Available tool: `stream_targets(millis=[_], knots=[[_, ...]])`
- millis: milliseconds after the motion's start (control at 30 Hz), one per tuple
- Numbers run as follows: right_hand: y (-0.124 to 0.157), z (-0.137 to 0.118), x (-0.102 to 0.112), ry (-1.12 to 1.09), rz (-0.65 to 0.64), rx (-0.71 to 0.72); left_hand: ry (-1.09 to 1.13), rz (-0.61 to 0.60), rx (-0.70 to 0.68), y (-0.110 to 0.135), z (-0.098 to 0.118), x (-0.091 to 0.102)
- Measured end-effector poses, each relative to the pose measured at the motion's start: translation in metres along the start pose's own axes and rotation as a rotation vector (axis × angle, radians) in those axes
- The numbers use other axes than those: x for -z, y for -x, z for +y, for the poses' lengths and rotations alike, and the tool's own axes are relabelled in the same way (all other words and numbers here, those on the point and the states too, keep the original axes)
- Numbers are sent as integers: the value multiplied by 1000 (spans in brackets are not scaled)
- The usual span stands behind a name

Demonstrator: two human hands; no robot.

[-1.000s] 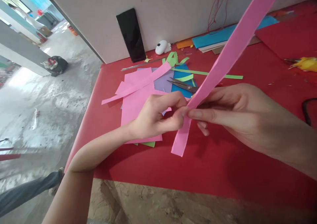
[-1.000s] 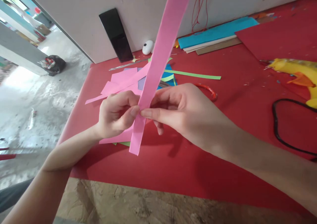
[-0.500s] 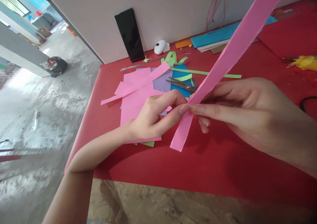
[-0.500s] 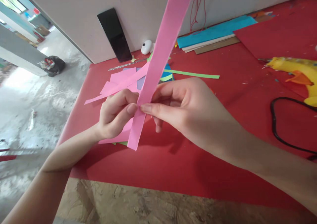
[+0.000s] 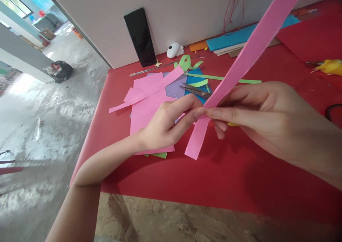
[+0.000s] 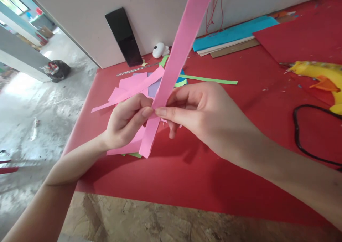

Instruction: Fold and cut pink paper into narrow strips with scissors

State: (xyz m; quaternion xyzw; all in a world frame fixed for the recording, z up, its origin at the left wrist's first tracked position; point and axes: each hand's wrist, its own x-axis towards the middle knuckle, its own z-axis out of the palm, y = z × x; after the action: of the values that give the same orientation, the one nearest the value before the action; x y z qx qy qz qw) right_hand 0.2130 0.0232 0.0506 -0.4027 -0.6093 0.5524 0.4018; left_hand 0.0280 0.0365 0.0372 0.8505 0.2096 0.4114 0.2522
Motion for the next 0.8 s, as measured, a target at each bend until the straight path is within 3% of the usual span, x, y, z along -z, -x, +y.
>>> stream_targets(millis=[133, 533, 800], knots=[[-1, 2, -1, -57, 11, 31, 13, -4, 42, 1, -1, 0], [0, -3, -3, -22, 12, 16, -76, -8, -71, 2, 0, 0], [0, -2, -3, -44, 36, 47, 4, -25, 24, 3, 1, 1]])
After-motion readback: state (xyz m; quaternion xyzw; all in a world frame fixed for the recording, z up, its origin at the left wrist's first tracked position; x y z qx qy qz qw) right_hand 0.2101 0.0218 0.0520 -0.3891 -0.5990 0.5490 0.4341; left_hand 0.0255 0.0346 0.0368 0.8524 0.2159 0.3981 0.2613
